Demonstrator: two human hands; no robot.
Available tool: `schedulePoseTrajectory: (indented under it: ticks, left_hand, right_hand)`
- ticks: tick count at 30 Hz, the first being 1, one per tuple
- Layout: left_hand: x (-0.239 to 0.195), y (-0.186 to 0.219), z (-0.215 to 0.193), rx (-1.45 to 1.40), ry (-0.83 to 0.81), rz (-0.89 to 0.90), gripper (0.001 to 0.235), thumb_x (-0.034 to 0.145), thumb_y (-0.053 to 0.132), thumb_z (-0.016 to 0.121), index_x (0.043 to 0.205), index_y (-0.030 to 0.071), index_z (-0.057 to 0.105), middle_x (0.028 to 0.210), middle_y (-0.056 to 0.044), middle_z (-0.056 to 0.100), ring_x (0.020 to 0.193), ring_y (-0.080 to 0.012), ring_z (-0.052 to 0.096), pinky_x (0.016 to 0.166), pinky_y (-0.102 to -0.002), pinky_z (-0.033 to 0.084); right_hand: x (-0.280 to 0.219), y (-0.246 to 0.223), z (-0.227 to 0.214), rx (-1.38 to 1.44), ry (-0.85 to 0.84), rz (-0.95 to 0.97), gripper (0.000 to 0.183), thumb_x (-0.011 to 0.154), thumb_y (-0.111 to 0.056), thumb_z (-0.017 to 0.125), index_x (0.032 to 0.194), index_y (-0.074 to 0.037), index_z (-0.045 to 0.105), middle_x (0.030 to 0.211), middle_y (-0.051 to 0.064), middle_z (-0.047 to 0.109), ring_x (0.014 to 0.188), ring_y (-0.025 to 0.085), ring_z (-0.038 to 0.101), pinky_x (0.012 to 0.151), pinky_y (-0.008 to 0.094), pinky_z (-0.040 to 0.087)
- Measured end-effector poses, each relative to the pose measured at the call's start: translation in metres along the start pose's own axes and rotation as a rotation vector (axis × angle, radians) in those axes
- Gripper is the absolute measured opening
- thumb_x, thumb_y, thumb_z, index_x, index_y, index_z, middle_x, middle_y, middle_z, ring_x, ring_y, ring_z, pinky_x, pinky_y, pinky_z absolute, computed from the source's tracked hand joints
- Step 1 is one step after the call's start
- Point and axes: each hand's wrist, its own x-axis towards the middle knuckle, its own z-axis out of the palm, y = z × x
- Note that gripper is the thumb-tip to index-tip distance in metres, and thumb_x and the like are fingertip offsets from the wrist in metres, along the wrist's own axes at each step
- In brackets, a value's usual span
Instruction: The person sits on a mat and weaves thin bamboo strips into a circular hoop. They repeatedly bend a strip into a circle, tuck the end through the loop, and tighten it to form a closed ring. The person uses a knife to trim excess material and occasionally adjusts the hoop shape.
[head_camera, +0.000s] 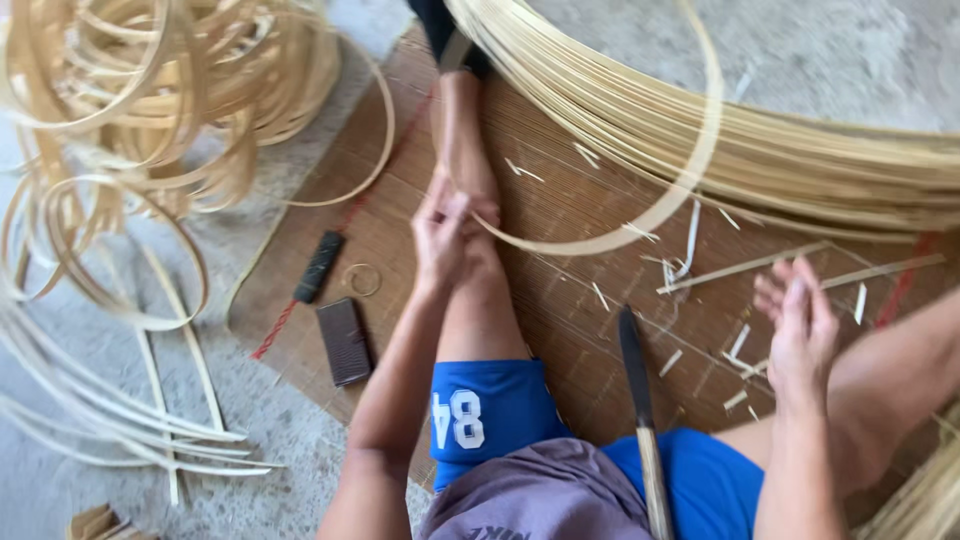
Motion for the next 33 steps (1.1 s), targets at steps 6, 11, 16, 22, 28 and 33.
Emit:
schedulePoseTrajectory:
  ticks: [6, 11, 16, 22, 28, 33]
  left_hand:
    - [0.095, 0.168, -0.097, -0.221, 0.404, 0.353, 0.081, 0.097, 0.028, 0.069, 0.159, 0.018, 0.018, 0.134, -0.017, 0.058, 0.11, -0.0335, 0.069, 0.085, -0.048, 0.067]
    - [0.083, 0.159, -0.093, -0.029, 0.384, 0.31, 0.081, 0.098, 0.034, 0.069, 0.16, 0.013, 0.02, 0.147, -0.017, 0.051, 0.122, -0.0348, 0.067, 0.087, -0.049, 0.066]
    - [0.075, 0.019, -0.053, -0.16, 0.212, -0.151, 0.05, 0.103, 0.03, 0.063, 0.145, 0.004, 0.052, 0.132, -0.019, 0.065, 0.11, -0.0327, 0.067, 0.083, -0.041, 0.065]
    - [0.096, -0.172, 0.038, -0.319, 0.011, -0.744, 0.041, 0.102, 0.022, 0.058, 0.133, -0.004, 0.057, 0.129, -0.022, 0.067, 0.109, -0.0327, 0.071, 0.083, -0.04, 0.067]
    - [0.131, -0.278, 0.116, -0.367, 0.098, -0.858, 0.037, 0.103, 0.017, 0.058, 0.13, -0.008, 0.056, 0.131, -0.029, 0.066, 0.111, -0.0393, 0.071, 0.092, -0.045, 0.064]
    - [0.147, -0.279, 0.148, -0.177, 0.142, -0.791, 0.03, 0.102, 0.015, 0.064, 0.122, -0.006, 0.057, 0.116, -0.023, 0.062, 0.105, -0.0386, 0.067, 0.091, -0.054, 0.066]
  right_hand:
    - [-0.032, 0.056, 0.016, -0.169, -0.132, 0.311, 0.045, 0.11, -0.021, 0.046, 0.151, -0.004, 0.052, 0.137, 0.021, 0.063, 0.111, 0.028, 0.067, 0.091, 0.038, 0.059]
    - [-0.071, 0.084, 0.048, -0.331, -0.297, 0.532, 0.051, 0.104, -0.028, 0.054, 0.151, -0.012, 0.051, 0.142, 0.015, 0.064, 0.116, 0.024, 0.066, 0.09, 0.036, 0.057]
    - [-0.09, 0.112, 0.073, -0.38, -0.405, 0.399, 0.068, 0.095, -0.021, 0.064, 0.157, -0.016, 0.038, 0.143, 0.013, 0.061, 0.093, 0.018, 0.069, 0.075, 0.032, 0.057]
    - [-0.12, 0.113, 0.078, -0.431, -0.287, 0.39, 0.067, 0.095, -0.028, 0.07, 0.154, -0.015, 0.041, 0.128, 0.014, 0.068, 0.079, 0.017, 0.068, 0.068, 0.033, 0.058]
    - [-0.116, 0.102, 0.081, -0.398, -0.291, 0.327, 0.049, 0.097, -0.028, 0.069, 0.141, -0.01, 0.059, 0.117, 0.012, 0.073, 0.077, 0.017, 0.069, 0.071, 0.033, 0.059]
    - [-0.11, 0.103, 0.074, -0.341, -0.277, 0.306, 0.043, 0.098, -0.028, 0.068, 0.135, -0.007, 0.063, 0.114, 0.013, 0.074, 0.082, 0.017, 0.073, 0.073, 0.032, 0.059]
